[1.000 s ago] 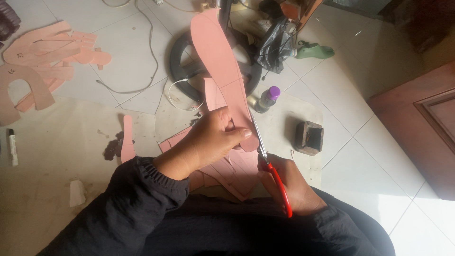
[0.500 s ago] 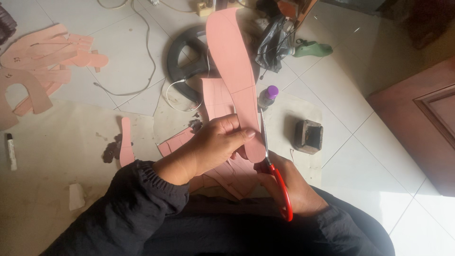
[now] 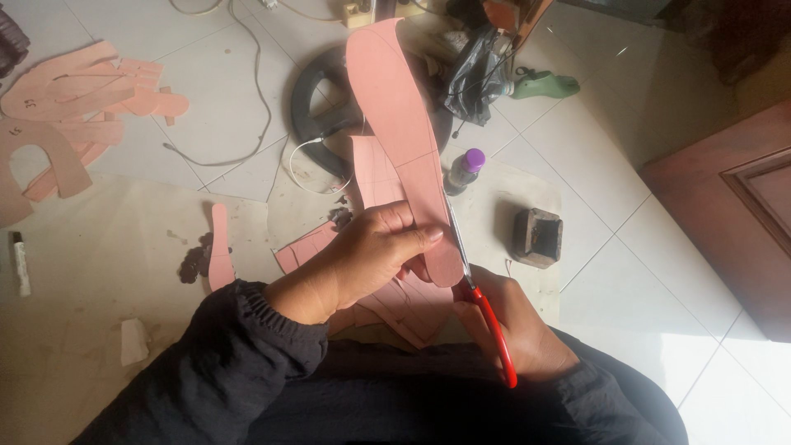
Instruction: The person uses red-handled scissors to cut a pink paper sheet along pre-drawn curved lines. They rotate the paper to follow the outlines and produce a long, curved strip, then set it aside and begin cutting another piece.
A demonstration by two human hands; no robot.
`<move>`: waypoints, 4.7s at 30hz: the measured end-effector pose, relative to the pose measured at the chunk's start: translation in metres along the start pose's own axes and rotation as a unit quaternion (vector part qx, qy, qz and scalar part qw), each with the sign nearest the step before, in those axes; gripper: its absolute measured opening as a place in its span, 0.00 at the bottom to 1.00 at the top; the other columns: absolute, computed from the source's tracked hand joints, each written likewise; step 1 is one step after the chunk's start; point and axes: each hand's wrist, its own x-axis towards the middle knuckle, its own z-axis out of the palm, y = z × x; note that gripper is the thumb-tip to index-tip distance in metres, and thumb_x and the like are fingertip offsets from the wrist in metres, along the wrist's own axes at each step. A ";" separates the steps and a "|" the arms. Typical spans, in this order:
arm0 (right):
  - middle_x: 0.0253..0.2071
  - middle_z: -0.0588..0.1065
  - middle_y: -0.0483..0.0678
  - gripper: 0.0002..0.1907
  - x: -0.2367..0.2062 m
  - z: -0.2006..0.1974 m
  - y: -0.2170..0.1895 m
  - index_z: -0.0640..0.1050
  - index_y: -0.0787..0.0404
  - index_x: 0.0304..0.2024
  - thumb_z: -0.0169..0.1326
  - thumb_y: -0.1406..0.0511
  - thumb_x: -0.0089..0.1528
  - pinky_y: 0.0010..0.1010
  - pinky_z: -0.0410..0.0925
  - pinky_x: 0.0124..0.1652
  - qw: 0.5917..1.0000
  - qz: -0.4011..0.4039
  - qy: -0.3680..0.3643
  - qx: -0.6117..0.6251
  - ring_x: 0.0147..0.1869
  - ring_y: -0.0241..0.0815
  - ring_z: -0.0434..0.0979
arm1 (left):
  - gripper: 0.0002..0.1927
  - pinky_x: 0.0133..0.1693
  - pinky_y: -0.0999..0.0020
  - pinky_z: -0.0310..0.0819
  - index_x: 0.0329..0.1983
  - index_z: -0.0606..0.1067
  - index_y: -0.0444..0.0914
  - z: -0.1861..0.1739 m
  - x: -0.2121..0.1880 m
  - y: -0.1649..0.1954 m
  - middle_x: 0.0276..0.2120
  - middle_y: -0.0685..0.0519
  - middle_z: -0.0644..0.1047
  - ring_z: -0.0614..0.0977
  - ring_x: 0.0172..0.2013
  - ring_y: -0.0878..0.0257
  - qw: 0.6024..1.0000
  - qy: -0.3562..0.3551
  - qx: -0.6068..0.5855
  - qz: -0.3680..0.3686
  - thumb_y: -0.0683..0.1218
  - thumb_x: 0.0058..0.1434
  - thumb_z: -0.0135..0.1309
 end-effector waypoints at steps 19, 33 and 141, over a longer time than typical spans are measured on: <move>0.20 0.68 0.49 0.10 -0.001 0.006 -0.002 0.75 0.67 0.32 0.50 0.65 0.60 0.35 0.65 0.29 0.999 0.040 0.009 -0.017 0.27 0.38 0.64 | 0.11 0.32 0.75 0.78 0.43 0.78 0.35 -0.019 0.006 0.003 0.35 0.57 0.83 0.81 0.32 0.72 0.994 0.054 0.000 0.090 0.47 0.64 0.55; 0.25 0.71 0.49 0.10 -0.003 -0.003 -0.012 0.75 0.66 0.37 0.50 0.65 0.58 0.33 0.67 0.31 0.998 -0.034 -0.050 0.026 0.30 0.37 0.67 | 0.10 0.27 0.77 0.76 0.45 0.78 0.38 -0.012 -0.005 0.012 0.32 0.56 0.84 0.82 0.29 0.73 0.994 0.004 0.042 0.097 0.44 0.61 0.57; 0.25 0.77 0.53 0.14 0.000 0.014 0.020 0.77 0.69 0.40 0.51 0.67 0.54 0.33 0.70 0.31 0.999 -0.010 0.008 -0.039 0.29 0.40 0.72 | 0.12 0.27 0.75 0.74 0.41 0.79 0.37 -0.013 -0.002 -0.005 0.33 0.56 0.82 0.79 0.29 0.72 0.998 0.024 0.006 0.054 0.49 0.59 0.61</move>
